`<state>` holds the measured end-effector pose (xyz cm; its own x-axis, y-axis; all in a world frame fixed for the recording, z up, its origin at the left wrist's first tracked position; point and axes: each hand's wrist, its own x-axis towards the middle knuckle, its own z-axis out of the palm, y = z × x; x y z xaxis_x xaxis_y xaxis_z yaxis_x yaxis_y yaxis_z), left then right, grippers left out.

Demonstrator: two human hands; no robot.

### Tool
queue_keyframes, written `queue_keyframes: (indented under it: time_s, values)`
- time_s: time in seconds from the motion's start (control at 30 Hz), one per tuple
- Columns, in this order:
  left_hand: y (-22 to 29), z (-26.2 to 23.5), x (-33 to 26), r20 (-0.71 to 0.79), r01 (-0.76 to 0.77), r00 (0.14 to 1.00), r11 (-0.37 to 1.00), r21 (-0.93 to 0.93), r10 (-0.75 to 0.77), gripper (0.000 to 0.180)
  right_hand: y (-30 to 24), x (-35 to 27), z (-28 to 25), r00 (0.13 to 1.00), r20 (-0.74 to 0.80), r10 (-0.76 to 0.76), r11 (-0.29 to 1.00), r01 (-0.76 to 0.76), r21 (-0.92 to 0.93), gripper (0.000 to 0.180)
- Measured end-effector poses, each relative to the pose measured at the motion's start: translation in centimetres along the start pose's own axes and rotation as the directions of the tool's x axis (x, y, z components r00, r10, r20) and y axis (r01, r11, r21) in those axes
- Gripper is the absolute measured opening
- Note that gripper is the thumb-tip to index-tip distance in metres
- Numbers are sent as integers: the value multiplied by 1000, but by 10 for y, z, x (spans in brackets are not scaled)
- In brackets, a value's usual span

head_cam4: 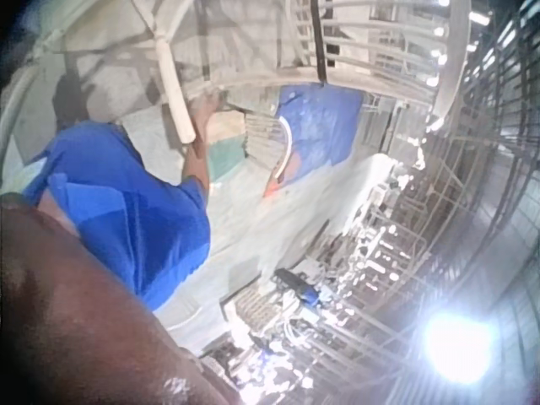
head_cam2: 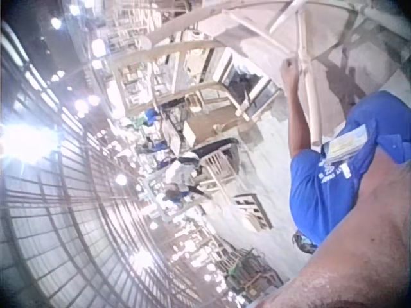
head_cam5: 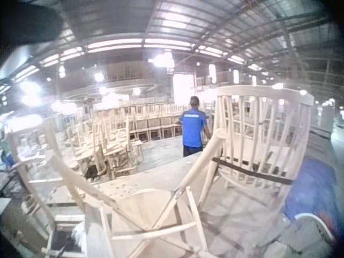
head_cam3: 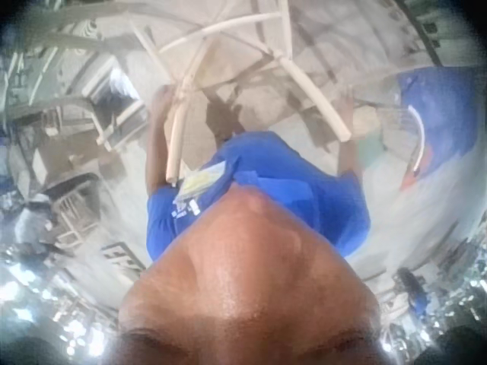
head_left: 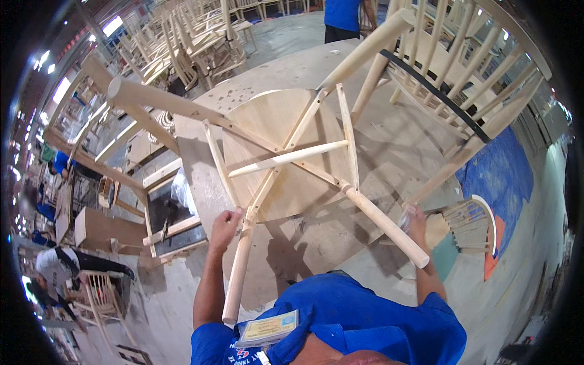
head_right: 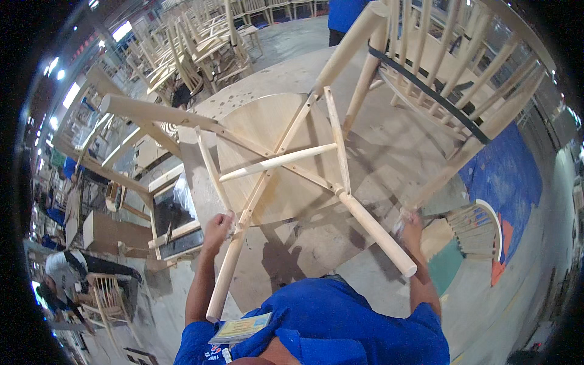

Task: The person wipes the surface of a wooden chair with a white cloth, focusing on the seat and backrest. They then lift the chair, turn it upside down, and wipe the underside of the seat and the legs. Finally, the person places the chair upright and moves it to a different location.

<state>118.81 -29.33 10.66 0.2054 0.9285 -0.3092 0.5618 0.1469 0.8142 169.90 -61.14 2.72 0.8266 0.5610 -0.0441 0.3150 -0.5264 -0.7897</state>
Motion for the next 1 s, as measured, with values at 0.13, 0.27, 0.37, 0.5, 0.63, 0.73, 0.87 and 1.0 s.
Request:
queue_keyframes:
  time_s: [0.13, 0.27, 0.37, 0.5, 0.63, 0.73, 0.87, 1.0]
  values:
    - [69, -50, 41, -234, -131, 964, 991, -21, 123, 49, -122, 70, -2, 961, 275, 28, 953, -108, 282, 42]
    - [135, -48, 81, -209, -358, 905, 928, 99, 371, 48, -226, 108, 46, 865, 448, -224, 958, 111, 265, 38]
    - [129, -47, 114, -121, -469, 876, 883, 2, 466, 38, -274, 105, 97, 875, 420, -242, 969, 196, 150, 61]
    - [109, -40, 118, -154, -468, 882, 867, -171, 446, 26, -268, 84, 101, 890, 352, -290, 956, 290, 53, 63]
    - [101, -50, 108, -107, -416, 910, 886, -206, 402, 28, -238, 54, 77, 894, 260, -365, 927, 374, 17, 57]
    - [84, -50, 89, -182, -391, 917, 888, -243, 354, 29, -162, -4, 36, 991, 128, -24, 980, -2, 201, 43]
    - [96, -28, 66, -276, -469, 880, 795, -385, 386, 26, -52, -160, 26, 968, 135, 212, 975, -200, -94, 36]
    - [88, -47, 30, -347, -471, 867, 814, -340, 357, 26, -98, -336, 92, 965, 245, -97, 995, 89, 45, 59]
